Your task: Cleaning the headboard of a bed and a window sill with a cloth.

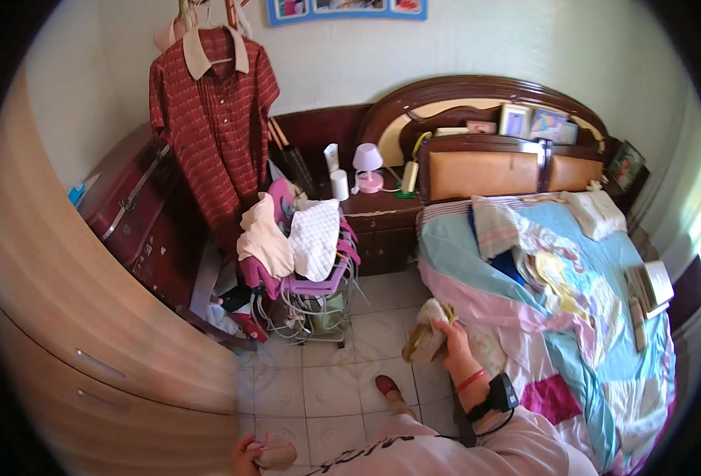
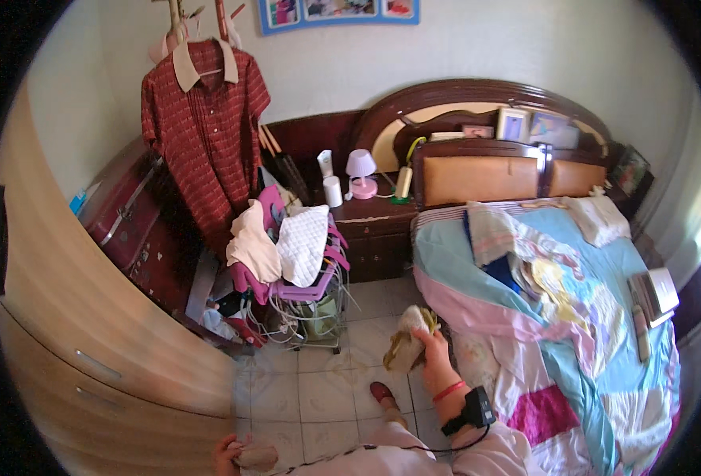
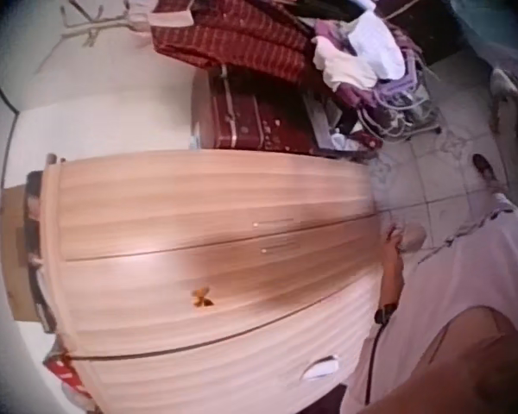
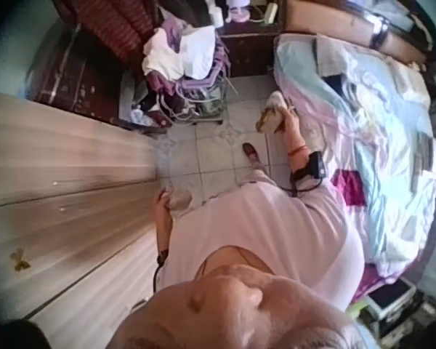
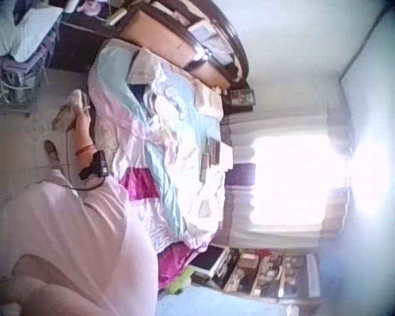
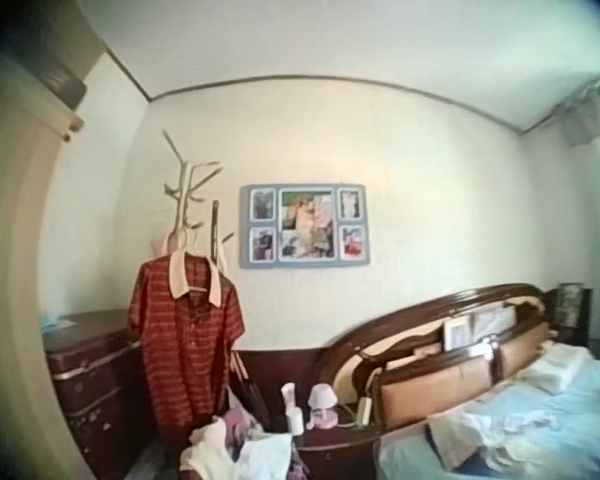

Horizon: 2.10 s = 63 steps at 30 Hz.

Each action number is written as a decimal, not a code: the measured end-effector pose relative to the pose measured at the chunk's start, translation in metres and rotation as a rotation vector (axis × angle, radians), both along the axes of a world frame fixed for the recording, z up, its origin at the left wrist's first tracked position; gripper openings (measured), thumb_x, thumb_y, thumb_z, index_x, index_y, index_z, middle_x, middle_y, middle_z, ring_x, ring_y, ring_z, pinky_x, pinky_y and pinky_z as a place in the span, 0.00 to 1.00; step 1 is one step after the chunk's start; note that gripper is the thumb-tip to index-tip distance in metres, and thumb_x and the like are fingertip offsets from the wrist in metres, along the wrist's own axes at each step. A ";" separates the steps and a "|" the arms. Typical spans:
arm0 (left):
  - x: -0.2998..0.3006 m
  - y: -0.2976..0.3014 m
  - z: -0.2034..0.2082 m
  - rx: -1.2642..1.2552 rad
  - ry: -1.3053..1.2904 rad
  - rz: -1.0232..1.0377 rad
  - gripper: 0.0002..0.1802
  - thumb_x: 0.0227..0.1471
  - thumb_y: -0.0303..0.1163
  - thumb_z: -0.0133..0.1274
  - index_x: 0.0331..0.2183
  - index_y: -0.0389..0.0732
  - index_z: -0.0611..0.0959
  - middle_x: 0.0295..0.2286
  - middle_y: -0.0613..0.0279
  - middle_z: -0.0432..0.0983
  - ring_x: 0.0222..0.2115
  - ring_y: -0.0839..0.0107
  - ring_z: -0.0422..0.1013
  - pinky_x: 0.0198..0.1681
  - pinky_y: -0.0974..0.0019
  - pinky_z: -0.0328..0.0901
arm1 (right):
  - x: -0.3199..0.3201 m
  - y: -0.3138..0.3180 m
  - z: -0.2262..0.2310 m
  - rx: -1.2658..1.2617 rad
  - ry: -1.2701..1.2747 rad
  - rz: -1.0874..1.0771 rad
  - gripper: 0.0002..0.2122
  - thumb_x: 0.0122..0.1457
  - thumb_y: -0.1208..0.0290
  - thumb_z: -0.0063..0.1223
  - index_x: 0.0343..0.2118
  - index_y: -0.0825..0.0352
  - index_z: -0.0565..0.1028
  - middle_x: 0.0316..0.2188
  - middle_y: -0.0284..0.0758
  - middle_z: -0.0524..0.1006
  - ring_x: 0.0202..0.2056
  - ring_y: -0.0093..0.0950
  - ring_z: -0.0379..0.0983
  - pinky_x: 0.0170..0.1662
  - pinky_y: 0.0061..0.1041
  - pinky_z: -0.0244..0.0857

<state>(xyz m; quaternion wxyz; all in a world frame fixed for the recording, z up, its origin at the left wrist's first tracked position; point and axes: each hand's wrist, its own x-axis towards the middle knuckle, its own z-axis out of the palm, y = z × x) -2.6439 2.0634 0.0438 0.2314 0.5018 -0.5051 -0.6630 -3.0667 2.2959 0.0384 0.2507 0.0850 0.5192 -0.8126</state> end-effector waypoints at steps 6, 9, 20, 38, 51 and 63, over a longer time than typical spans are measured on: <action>-0.041 -0.005 0.034 0.082 0.036 0.352 0.20 0.42 0.22 0.45 0.42 0.30 0.71 0.31 0.58 0.71 0.33 0.69 0.66 0.39 0.71 0.62 | -0.166 -0.127 0.031 -0.102 0.094 0.043 0.20 0.47 0.68 0.51 0.45 0.63 0.65 0.38 0.35 0.70 0.40 0.32 0.68 0.41 0.35 0.64; -0.074 0.001 0.060 0.033 -0.058 0.409 0.21 0.41 0.20 0.45 0.42 0.30 0.70 0.32 0.57 0.71 0.33 0.68 0.67 0.39 0.71 0.62 | -0.258 -0.180 0.054 -0.169 0.121 0.130 0.23 0.48 0.62 0.52 0.47 0.62 0.62 0.41 0.36 0.69 0.41 0.34 0.67 0.42 0.39 0.63; -0.070 0.082 0.070 0.127 -0.133 0.723 0.26 0.39 0.20 0.46 0.45 0.25 0.65 0.31 0.55 0.71 0.30 0.68 0.68 0.36 0.69 0.64 | -0.172 -0.277 0.000 -0.123 0.490 0.091 0.19 0.49 0.79 0.45 0.47 0.69 0.63 0.37 0.33 0.69 0.31 0.22 0.68 0.32 0.20 0.62; 0.160 0.362 0.091 -0.078 0.188 1.084 0.25 0.41 0.21 0.50 0.46 0.36 0.68 0.33 0.58 0.73 0.33 0.72 0.69 0.39 0.71 0.62 | 0.454 -0.081 0.045 -0.306 0.566 3.067 0.16 0.48 0.67 0.51 0.42 0.65 0.70 0.32 0.29 0.72 0.34 0.18 0.66 0.36 0.20 0.63; 0.311 0.655 -0.010 0.528 -1.470 1.133 0.33 0.38 0.40 0.55 0.48 0.40 0.66 0.43 0.51 0.66 0.39 0.59 0.68 0.41 0.62 0.63 | 0.715 -0.103 0.004 -0.082 0.557 2.569 0.14 0.46 0.71 0.55 0.38 0.64 0.71 0.31 0.28 0.72 0.32 0.19 0.66 0.34 0.20 0.61; 0.492 0.601 0.019 0.013 -0.764 1.218 0.31 0.45 0.36 0.50 0.52 0.43 0.61 0.45 0.48 0.64 0.44 0.56 0.62 0.49 0.58 0.56 | 1.024 0.221 0.043 -2.159 0.622 3.636 0.15 0.45 0.68 0.53 0.38 0.66 0.71 0.33 0.37 0.73 0.35 0.25 0.68 0.39 0.25 0.61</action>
